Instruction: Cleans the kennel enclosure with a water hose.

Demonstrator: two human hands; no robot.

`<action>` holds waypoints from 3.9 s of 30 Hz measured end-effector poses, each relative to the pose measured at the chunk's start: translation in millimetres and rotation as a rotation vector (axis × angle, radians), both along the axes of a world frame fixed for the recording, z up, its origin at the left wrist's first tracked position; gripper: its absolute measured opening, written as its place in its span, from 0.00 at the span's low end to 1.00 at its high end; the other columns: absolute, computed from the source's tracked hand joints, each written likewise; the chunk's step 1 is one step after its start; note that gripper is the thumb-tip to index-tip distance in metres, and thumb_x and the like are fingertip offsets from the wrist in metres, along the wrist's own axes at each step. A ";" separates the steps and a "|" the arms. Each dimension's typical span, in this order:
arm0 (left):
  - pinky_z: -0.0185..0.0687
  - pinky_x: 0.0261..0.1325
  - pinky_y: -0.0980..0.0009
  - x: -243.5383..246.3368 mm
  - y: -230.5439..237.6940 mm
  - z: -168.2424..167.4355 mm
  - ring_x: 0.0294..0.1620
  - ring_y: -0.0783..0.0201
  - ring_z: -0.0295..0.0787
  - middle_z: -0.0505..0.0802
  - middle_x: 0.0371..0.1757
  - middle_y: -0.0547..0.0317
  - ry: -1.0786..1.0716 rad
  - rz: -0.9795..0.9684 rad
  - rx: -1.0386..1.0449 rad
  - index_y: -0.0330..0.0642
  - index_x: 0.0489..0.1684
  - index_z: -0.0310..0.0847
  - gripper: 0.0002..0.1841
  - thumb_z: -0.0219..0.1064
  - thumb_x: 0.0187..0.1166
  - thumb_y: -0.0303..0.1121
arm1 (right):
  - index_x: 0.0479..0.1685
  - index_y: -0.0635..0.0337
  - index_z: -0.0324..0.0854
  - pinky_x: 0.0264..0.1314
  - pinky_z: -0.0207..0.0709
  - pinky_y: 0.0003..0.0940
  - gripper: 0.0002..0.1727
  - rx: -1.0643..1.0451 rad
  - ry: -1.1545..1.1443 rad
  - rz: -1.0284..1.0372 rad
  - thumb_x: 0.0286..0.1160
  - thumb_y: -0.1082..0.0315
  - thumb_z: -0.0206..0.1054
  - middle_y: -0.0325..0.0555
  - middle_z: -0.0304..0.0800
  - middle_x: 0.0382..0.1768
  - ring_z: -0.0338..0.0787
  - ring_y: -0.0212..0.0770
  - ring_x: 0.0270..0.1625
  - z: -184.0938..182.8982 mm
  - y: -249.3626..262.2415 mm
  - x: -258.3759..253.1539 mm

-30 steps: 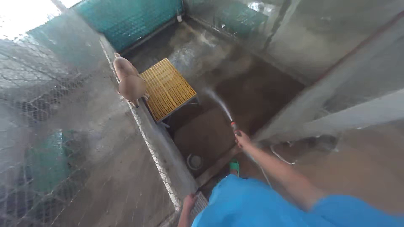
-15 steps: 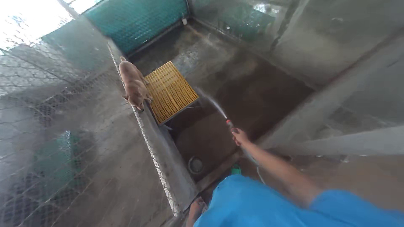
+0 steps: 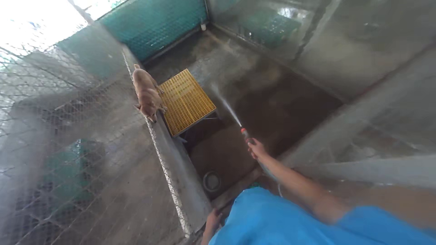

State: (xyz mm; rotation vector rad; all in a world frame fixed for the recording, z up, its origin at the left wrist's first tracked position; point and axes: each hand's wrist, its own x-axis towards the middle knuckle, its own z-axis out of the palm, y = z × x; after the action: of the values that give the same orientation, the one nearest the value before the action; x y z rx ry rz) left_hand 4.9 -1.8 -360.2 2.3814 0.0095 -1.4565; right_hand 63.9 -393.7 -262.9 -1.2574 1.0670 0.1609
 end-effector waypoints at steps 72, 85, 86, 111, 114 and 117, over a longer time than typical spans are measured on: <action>0.75 0.77 0.46 -37.8 99.9 -13.9 0.71 0.46 0.86 0.90 0.68 0.42 -0.016 -0.026 0.066 0.44 0.75 0.79 0.21 0.62 0.88 0.41 | 0.95 0.46 0.55 0.15 0.61 0.26 0.31 -0.172 -0.118 -0.072 0.95 0.60 0.54 0.49 0.86 0.37 0.68 0.31 0.15 60.1 3.1 5.6; 0.74 0.78 0.45 -34.8 90.9 -21.1 0.73 0.46 0.85 0.89 0.69 0.42 -0.023 -0.081 0.049 0.43 0.75 0.80 0.22 0.60 0.89 0.43 | 0.94 0.44 0.56 0.19 0.65 0.27 0.30 -0.160 -0.109 0.116 0.95 0.59 0.54 0.52 0.86 0.44 0.70 0.33 0.17 64.7 18.5 9.0; 0.73 0.79 0.46 -33.4 90.0 -20.8 0.73 0.46 0.85 0.89 0.69 0.41 -0.024 -0.099 0.038 0.42 0.75 0.80 0.22 0.60 0.89 0.43 | 0.94 0.45 0.56 0.19 0.64 0.27 0.30 -0.168 -0.113 0.086 0.95 0.59 0.54 0.52 0.86 0.44 0.70 0.33 0.17 63.9 15.5 9.6; 0.73 0.79 0.46 -16.7 63.2 -6.9 0.74 0.46 0.84 0.89 0.70 0.42 0.016 -0.138 0.043 0.42 0.76 0.78 0.23 0.61 0.88 0.43 | 0.94 0.49 0.55 0.14 0.60 0.24 0.30 -0.149 -0.226 -0.119 0.95 0.62 0.53 0.48 0.87 0.36 0.67 0.30 0.12 80.7 1.8 26.6; 0.74 0.78 0.45 -19.3 66.8 -12.7 0.74 0.46 0.84 0.89 0.71 0.42 0.009 -0.141 0.052 0.43 0.76 0.78 0.23 0.61 0.89 0.44 | 0.94 0.50 0.54 0.13 0.60 0.24 0.30 -0.152 -0.240 -0.193 0.95 0.63 0.53 0.48 0.88 0.35 0.67 0.29 0.12 78.9 -0.9 25.6; 0.75 0.77 0.44 -23.2 73.2 -19.9 0.73 0.46 0.85 0.89 0.70 0.43 0.001 -0.139 0.065 0.46 0.76 0.79 0.23 0.61 0.88 0.46 | 0.94 0.49 0.54 0.12 0.60 0.23 0.30 -0.152 -0.236 -0.234 0.95 0.62 0.53 0.47 0.87 0.35 0.67 0.29 0.12 76.4 -3.0 21.7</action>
State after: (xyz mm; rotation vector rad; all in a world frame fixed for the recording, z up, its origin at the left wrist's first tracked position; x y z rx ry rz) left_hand -18.3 71.4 -380.1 2.4765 -0.1124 -1.5416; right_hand 85.6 -396.7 -186.5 -1.2408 1.0248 -0.2459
